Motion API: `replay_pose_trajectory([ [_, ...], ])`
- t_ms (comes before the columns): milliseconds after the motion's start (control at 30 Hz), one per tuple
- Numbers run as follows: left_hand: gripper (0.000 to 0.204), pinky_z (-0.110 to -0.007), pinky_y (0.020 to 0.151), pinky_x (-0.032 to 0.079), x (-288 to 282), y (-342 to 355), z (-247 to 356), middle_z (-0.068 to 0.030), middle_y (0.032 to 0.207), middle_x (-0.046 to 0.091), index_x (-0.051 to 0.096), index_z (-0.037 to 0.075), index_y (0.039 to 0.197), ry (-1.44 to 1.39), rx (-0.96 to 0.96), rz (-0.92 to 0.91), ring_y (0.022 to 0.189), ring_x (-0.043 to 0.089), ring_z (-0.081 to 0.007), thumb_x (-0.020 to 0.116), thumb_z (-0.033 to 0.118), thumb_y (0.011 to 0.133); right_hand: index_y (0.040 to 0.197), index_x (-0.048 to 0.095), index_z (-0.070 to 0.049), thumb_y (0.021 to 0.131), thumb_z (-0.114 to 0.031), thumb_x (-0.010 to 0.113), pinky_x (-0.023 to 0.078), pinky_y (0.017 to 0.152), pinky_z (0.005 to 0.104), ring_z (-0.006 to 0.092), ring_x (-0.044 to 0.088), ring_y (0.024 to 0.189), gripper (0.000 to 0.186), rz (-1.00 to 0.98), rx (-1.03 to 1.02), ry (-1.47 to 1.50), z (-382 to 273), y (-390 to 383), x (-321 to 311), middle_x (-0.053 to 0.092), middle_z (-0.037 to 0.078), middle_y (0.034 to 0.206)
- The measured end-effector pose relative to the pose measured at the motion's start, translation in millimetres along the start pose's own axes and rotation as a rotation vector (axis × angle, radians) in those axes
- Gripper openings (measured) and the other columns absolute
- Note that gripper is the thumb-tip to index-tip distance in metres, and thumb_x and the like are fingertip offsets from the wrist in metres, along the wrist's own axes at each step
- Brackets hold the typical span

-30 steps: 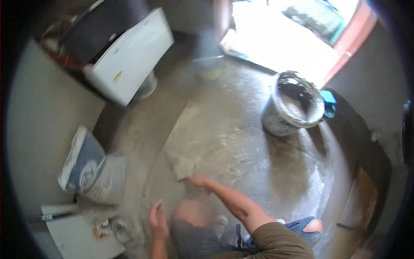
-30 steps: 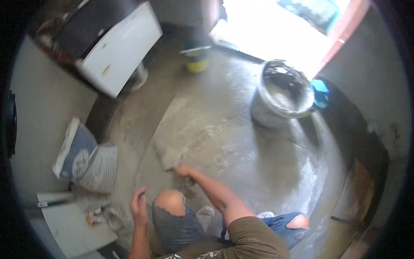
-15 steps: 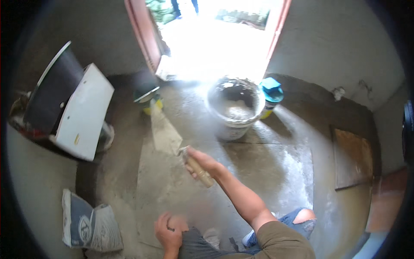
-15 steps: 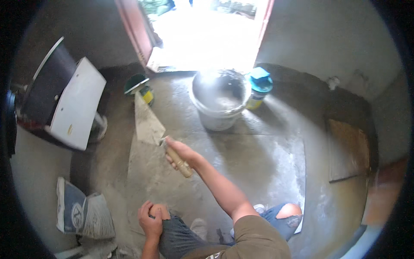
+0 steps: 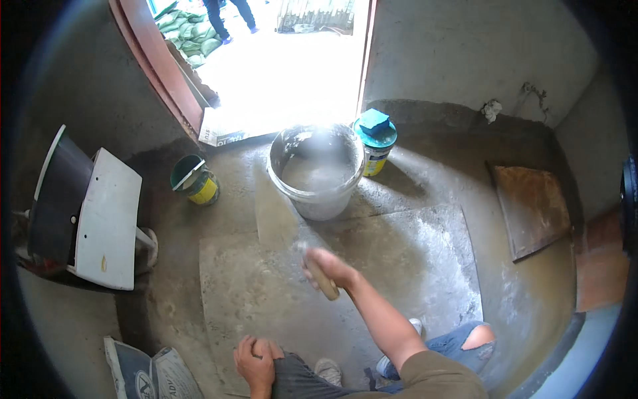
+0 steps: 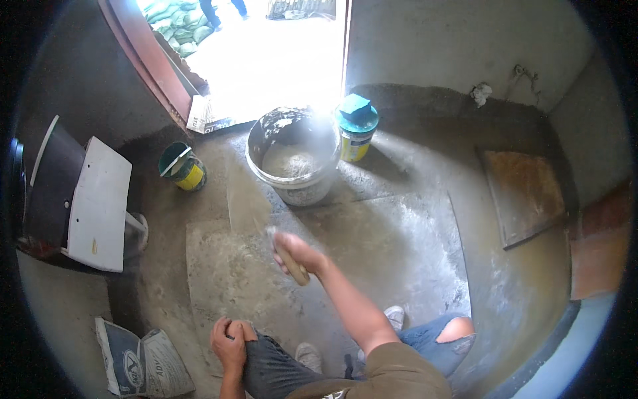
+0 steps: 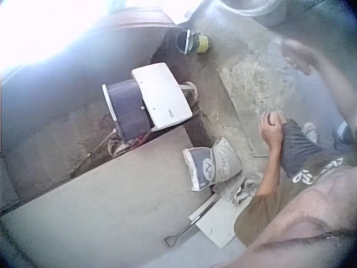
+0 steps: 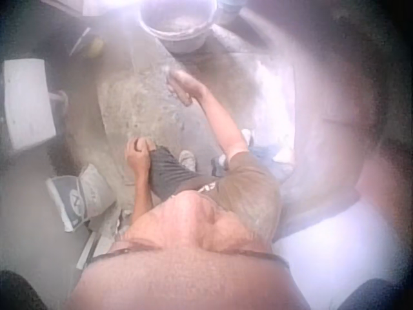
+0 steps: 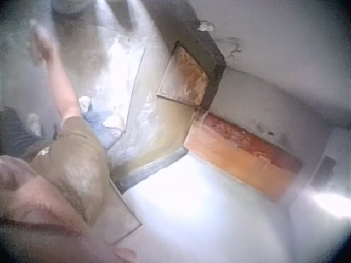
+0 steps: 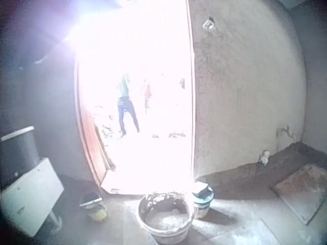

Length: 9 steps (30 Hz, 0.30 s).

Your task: The person applies mortar to the floor using a trowel, taking mortar from a bucket and spreading it onto a flat surface.

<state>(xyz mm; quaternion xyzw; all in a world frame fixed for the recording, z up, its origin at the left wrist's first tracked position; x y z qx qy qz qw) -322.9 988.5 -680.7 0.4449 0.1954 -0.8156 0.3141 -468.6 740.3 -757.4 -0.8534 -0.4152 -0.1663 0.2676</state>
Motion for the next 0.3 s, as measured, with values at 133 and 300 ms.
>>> replay_pose_trajectory([
  [133,0.029,-0.045,0.092,0.035,2,4,22,-0.0167,0.105,0.059,0.061,0.001,0.089,0.097,0.059,0.023,0.101,0.051,-0.0358,0.064,0.023,0.070,0.088,0.059,-0.008,0.073,-0.036,0.061,0.049,0.065,0.0415,0.0308,0.061,0.075,0.032,0.050,0.114,-1.225,82,-25,-56,0.063,0.016,0.085],
  [300,0.031,-0.051,0.103,0.025,-18,-17,49,-0.0178,0.117,0.052,0.063,0.005,0.092,0.231,-0.058,-0.130,0.116,0.044,-0.0346,0.063,0.027,0.070,0.104,0.062,-0.017,0.069,-0.032,0.062,0.049,0.078,0.0413,0.0296,0.061,0.093,0.038,-0.350,0.466,-1.514,121,-72,-128,0.064,0.015,0.096],
])
Point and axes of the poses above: each hand's wrist, its own y-axis towards the middle knuckle, its own x-axis out of the palm, z = x × y, the point moved 6 cm from there along y, towards the middle knuckle
